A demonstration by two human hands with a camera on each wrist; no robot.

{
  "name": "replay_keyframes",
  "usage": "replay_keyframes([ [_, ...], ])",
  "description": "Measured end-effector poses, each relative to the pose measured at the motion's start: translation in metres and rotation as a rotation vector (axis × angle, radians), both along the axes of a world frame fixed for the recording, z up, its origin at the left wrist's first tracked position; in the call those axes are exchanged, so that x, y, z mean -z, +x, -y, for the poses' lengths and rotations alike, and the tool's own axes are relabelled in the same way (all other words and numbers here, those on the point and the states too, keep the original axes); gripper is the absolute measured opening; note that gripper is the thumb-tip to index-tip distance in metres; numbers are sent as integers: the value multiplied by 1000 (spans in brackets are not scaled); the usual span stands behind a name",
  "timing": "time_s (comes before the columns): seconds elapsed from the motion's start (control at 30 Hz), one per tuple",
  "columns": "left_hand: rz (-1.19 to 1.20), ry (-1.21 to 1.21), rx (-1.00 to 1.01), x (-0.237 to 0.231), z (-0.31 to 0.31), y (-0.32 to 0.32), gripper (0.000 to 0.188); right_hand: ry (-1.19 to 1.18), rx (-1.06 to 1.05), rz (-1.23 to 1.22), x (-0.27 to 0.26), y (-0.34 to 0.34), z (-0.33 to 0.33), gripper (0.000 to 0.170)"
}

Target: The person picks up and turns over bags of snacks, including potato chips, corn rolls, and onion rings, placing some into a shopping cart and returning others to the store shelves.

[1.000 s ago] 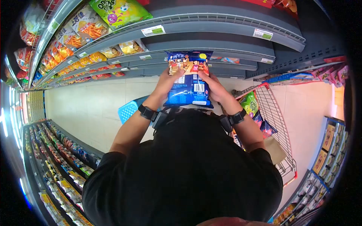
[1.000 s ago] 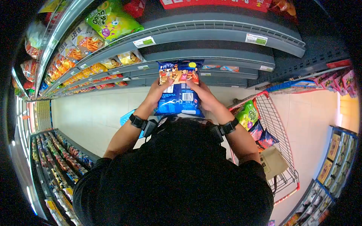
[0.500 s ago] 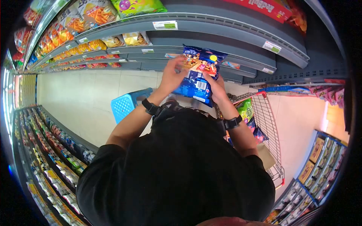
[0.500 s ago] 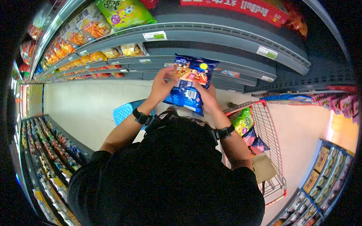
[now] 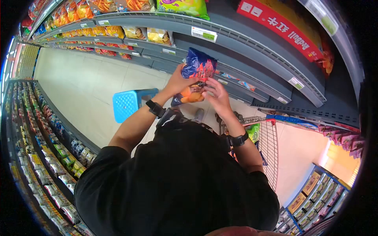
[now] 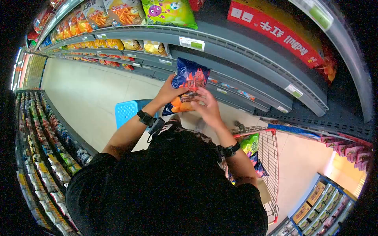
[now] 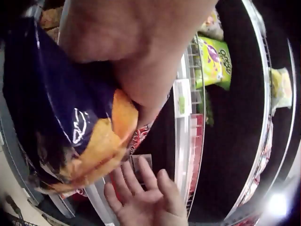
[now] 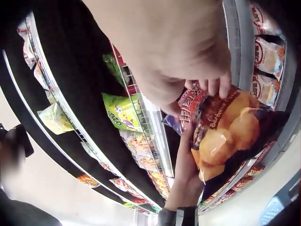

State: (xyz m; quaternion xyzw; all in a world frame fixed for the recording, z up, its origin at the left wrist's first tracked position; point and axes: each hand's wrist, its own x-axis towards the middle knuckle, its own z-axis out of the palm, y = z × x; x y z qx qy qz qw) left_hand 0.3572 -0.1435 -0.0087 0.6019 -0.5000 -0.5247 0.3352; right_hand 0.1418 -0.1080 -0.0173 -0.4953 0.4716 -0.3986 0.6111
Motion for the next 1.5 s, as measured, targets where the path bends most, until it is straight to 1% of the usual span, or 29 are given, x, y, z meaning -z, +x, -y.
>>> replay_keyframes([
  [0.03, -128, 72, -35, 0, 0, 4, 88, -28, 56, -97, 10, -1, 8, 64],
  [0.07, -256, 146, -67, 0, -4, 9, 86, -112, 174, -164, 37, -1, 15, 58],
  [0.1, -384, 219, -98, 1, -5, 14, 84, 28, 141, -62, 30, 0, 20, 59],
  [0.13, -480, 221, 5, 9, -2, 20, 83, 168, 109, 39, 23, 1, 25, 59],
  [0.17, -471, 245, -5, 14, 0, 23, 83, 308, 79, 140, 17, 3, 30, 60],
  [0.23, -454, 293, -16, 20, 7, 27, 84, 214, 94, 102, 26, 9, 41, 60],
  [0.27, -345, 174, 11, 24, 13, 27, 67, 191, 103, 60, 30, 9, 48, 60],
  [0.37, -233, -1, 5, 52, 40, 34, 63, 59, 161, -71, 34, 17, 77, 60],
  [0.4, -206, -38, 50, 43, 49, 36, 62, 6, 187, -114, 35, 21, 87, 60],
  [0.5, -186, -124, 68, 14, 78, 38, 76, -32, 230, -177, 31, 36, 119, 64],
  [0.53, -92, -124, 65, 23, 94, 43, 71, -126, 261, -193, 21, 44, 126, 59],
  [0.63, -69, -259, 93, 8, 128, 51, 70, -83, 227, -290, 29, 52, 155, 52],
  [0.67, 17, -205, 68, 0, 133, 54, 58, -72, 259, -263, 32, 57, 161, 45],
  [0.77, 11, -289, 268, 5, 167, 67, 41, -67, 273, -417, 4, 69, 167, 43],
  [0.8, 86, -428, 264, 16, 171, 70, 37, -98, 275, -406, 18, 69, 173, 39],
  [0.9, 426, -550, 346, 35, 194, 77, 38, -187, 344, -539, 29, 73, 182, 35],
  [0.93, 409, -348, 422, 35, 201, 82, 40, -207, 341, -614, 38, 72, 186, 34],
  [1.0, 387, -435, 400, 41, 205, 84, 41, -251, 332, -763, 46, 75, 193, 32],
  [1.03, 375, -474, 389, 45, 203, 85, 41, -250, 338, -732, 44, 78, 191, 32],
  [1.07, 504, -447, 461, 49, 203, 87, 44, -249, 346, -700, 43, 82, 188, 33],
  [1.1, 503, -444, 476, 54, 204, 88, 44, -251, 356, -669, 40, 85, 187, 33],
  [1.13, 502, -441, 492, 60, 203, 89, 45, -203, 259, -710, 48, 82, 191, 37],
  [1.2, 488, -457, 537, 72, 202, 92, 43, -165, 239, -578, 75, 83, 190, 39],
  [1.23, 576, -496, 593, 79, 202, 95, 41, -148, 230, -511, 76, 85, 188, 40],
  [1.3, 754, -585, 705, 88, 207, 100, 38, -41, 219, -575, 63, 87, 183, 42],
  [1.33, 920, -470, 893, 89, 212, 102, 35, 15, 215, -604, 54, 91, 182, 43],
  [1.43, 860, -671, 792, 104, 212, 109, 35, -73, 199, -699, 82, 91, 189, 45],
  [1.47, 902, -582, 804, 99, 211, 108, 35, -57, 130, -714, 108, 86, 196, 48],
  [1.5, 941, -499, 823, 92, 212, 106, 34, -13, 131, -733, 76, 90, 186, 49],
])
